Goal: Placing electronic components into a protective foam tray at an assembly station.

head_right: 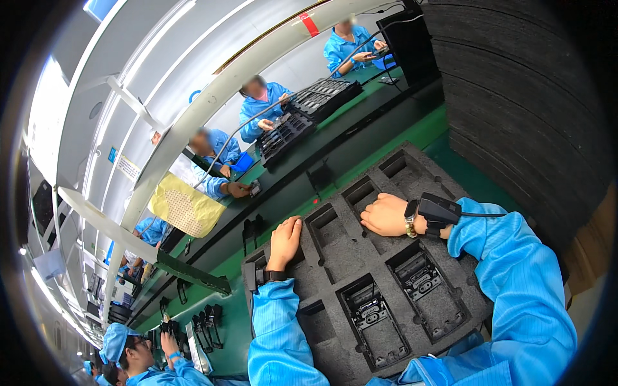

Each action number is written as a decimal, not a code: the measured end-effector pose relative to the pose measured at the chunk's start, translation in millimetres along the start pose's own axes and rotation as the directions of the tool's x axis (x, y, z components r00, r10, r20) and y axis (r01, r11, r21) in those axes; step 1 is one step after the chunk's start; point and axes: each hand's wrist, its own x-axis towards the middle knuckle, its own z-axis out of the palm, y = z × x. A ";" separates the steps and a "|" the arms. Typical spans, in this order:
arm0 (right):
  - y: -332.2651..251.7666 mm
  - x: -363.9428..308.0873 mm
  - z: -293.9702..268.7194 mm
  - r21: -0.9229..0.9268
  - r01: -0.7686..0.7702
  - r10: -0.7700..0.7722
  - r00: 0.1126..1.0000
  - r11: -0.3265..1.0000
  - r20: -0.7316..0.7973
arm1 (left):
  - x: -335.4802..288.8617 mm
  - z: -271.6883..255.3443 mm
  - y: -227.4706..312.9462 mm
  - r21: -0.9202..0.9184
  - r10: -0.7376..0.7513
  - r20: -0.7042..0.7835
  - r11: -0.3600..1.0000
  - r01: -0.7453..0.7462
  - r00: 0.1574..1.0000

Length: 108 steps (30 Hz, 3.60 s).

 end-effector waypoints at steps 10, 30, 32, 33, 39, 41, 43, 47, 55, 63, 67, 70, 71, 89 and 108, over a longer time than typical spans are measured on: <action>1.2 -1.5 1.4 -0.003 0.000 0.000 1.000 1.000 -0.029 | -0.3 0.4 0.4 0.000 0.008 -0.006 1.000 -0.008 1.000; -0.8 -0.4 0.1 -0.018 -0.004 0.004 1.000 1.000 -0.010 | -0.5 0.3 -1.1 0.010 0.007 -0.001 1.000 -0.007 1.000; -2.5 1.2 -0.3 -0.024 -0.007 0.007 1.000 1.000 -0.003 | -1.5 0.5 -3.1 0.007 0.003 -0.003 1.000 -0.003 1.000; -1.4 -0.8 -0.2 -0.023 -0.006 0.006 1.000 1.000 -0.024 | -0.1 0.7 -1.1 0.012 0.005 -0.001 1.000 -0.005 1.000; -0.6 -0.1 0.6 -0.004 -0.014 0.014 1.000 1.000 -0.008 | -0.8 0.0 -1.3 -0.001 0.012 -0.009 1.000 -0.012 1.000; -0.8 1.4 -0.5 -0.003 -0.015 0.015 1.000 1.000 0.001 | -0.4 -0.6 -2.1 -0.001 0.008 -0.006 1.000 -0.008 1.000; 0.1 1.1 -1.9 0.003 -0.010 0.010 1.000 1.000 0.013 | 0.8 -0.6 -1.6 -0.002 0.011 -0.001 1.000 -0.011 1.000; 2.0 0.0 0.6 -0.018 -0.006 0.007 1.000 1.000 0.014 | 0.8 -1.9 1.1 0.022 0.008 0.013 1.000 -0.008 1.000; 2.5 -3.0 6.1 -0.001 -0.002 0.002 1.000 1.000 -0.023 | -2.2 3.2 -0.5 0.014 0.022 -0.007 1.000 -0.022 1.000; 3.5 9.9 0.9 0.090 -0.023 0.023 1.000 0.996 -0.006 | -2.1 12.2 -3.4 0.158 0.002 -0.041 0.987 0.005 0.999; 5.6 14.5 0.7 0.248 -0.035 0.078 0.983 0.968 -0.165 | -15.0 6.7 -2.1 0.180 0.023 -0.076 0.984 -0.009 0.997; 5.6 10.6 -11.2 0.331 -0.126 0.214 0.945 0.935 -0.246 | -35.8 -4.9 9.5 0.243 0.028 -0.015 0.970 -0.024 0.999; 6.0 8.5 -15.2 0.367 -0.148 0.255 0.931 0.918 -0.262 | -47.0 -9.2 11.6 0.289 0.037 0.018 0.956 -0.040 0.999; -34.2 -71.2 -104.4 0.331 -0.153 0.262 0.913 0.931 -0.313 | -173.7 -72.4 73.3 0.070 0.016 0.256 0.997 -0.035 0.966; -37.8 -92.0 -76.8 0.419 -0.348 0.370 0.928 0.839 0.029 | -173.3 -62.8 64.6 0.061 0.080 0.169 0.994 -0.092 0.982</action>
